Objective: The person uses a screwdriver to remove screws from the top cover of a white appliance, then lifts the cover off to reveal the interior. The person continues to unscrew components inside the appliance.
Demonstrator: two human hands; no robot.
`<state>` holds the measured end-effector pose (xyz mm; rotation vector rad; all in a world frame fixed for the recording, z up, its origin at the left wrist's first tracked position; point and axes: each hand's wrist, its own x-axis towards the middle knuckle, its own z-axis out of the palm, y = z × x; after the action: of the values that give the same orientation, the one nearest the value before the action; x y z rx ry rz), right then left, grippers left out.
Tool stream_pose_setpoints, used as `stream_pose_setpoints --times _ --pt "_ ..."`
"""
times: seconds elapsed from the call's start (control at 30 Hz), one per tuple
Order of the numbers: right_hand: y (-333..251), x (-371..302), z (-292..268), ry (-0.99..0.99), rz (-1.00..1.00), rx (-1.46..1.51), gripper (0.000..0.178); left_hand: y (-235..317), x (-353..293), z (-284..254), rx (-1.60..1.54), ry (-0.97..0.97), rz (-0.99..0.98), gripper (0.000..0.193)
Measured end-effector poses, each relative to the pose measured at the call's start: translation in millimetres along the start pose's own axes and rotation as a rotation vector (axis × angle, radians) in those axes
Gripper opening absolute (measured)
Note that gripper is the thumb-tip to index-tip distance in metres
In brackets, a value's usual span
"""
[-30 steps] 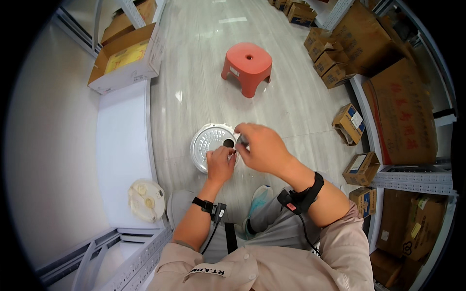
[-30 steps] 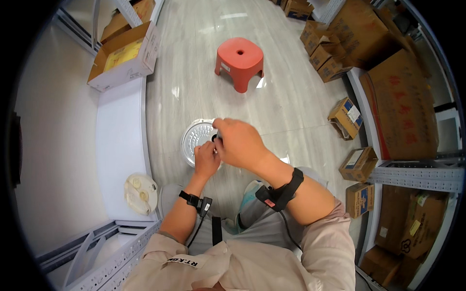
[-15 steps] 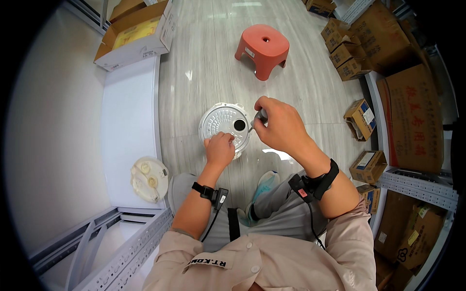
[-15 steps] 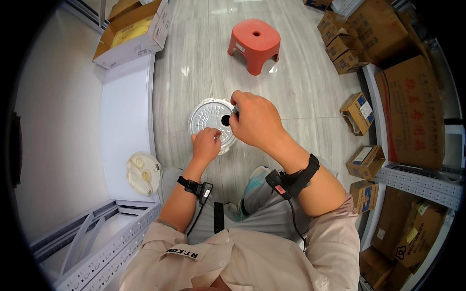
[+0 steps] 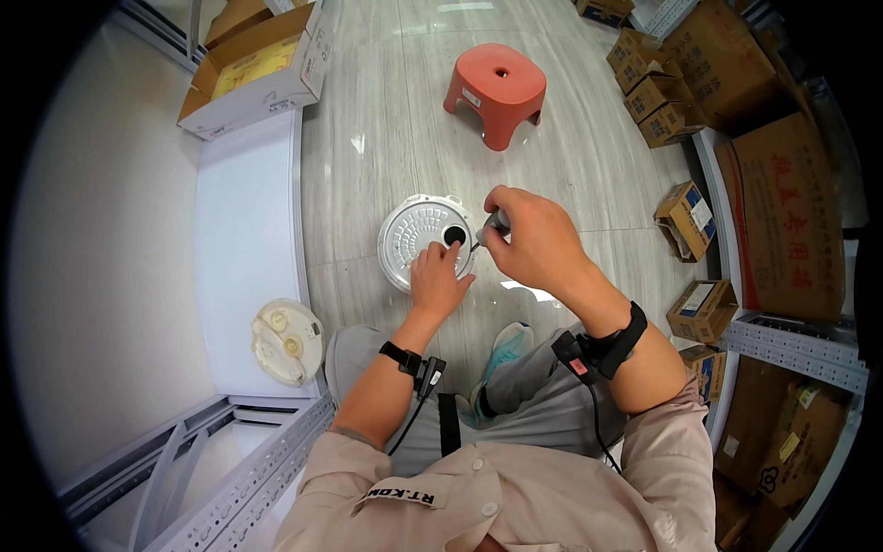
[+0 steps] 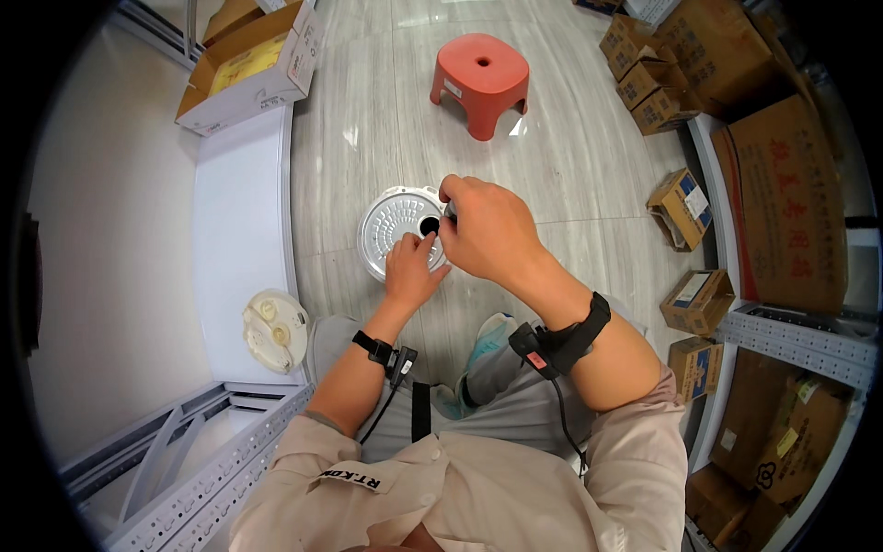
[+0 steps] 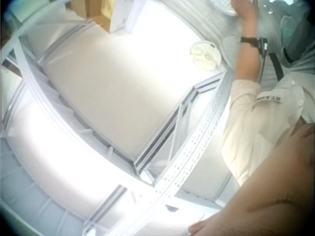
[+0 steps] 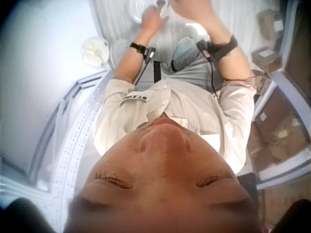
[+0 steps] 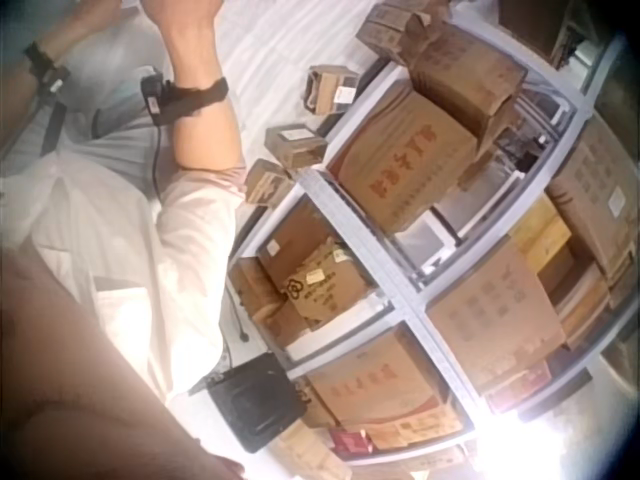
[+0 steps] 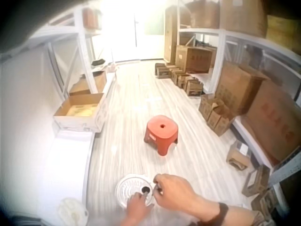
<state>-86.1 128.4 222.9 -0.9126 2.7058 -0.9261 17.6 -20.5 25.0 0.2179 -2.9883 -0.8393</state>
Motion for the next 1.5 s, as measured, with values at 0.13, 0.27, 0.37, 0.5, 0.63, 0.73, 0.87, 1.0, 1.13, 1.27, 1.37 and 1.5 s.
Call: stream_pose_setpoints --times 0.13,0.27,0.37,0.5,0.63,0.73,0.87,1.0,1.13,1.27,1.37,1.5 --pt "1.6 -1.6 -2.1 0.001 -0.011 0.009 0.021 3.0 2.7 0.9 0.04 -0.05 0.0 0.066" --pt "0.8 -1.9 -1.2 0.015 -0.031 0.015 0.02 2.5 2.9 0.4 0.058 -0.07 0.01 0.065" --pt "0.6 -0.6 -1.9 0.037 -0.031 0.001 0.02 2.3 0.0 -3.1 0.036 -0.091 0.014 0.06" --pt "1.4 4.2 0.4 0.036 -0.027 -0.026 0.021 -7.1 -8.1 -3.5 0.071 -0.113 0.041 0.057" --pt "-2.8 8.0 4.1 0.013 -0.034 -0.038 0.021 -10.6 -15.9 -15.5 0.133 -0.146 0.079 0.056" --pt "-7.7 10.3 8.0 -0.009 -0.04 -0.046 0.021 -18.0 -23.8 -25.4 0.177 -0.177 0.068 0.06" --pt "-11.8 12.2 9.2 -0.024 -0.067 -0.081 0.021 -25.8 -29.7 -35.6 0.219 -0.249 0.008 0.058" --pt "-8.8 10.7 11.7 -0.064 -0.058 -0.117 0.024 -18.0 -30.8 -42.6 0.157 -0.259 0.023 0.046" --pt "-8.5 9.3 9.1 -0.181 0.004 -0.182 0.021 -7.4 -27.0 -27.4 -0.04 -0.091 0.02 0.033" --pt "0.0 2.2 10.0 -0.21 0.01 -0.18 0.021 -1.6 -13.2 -4.7 -0.168 -0.005 0.004 0.03" --pt "1.7 -1.2 6.7 -0.264 0.04 -0.185 0.022 1.3 -11.7 3.8 -0.152 0.036 0.04 0.026" --pt "4.7 -3.0 8.1 -0.272 0.05 -0.18 0.024 6.5 -9.8 1.1 -0.109 0.025 0.056 0.02"
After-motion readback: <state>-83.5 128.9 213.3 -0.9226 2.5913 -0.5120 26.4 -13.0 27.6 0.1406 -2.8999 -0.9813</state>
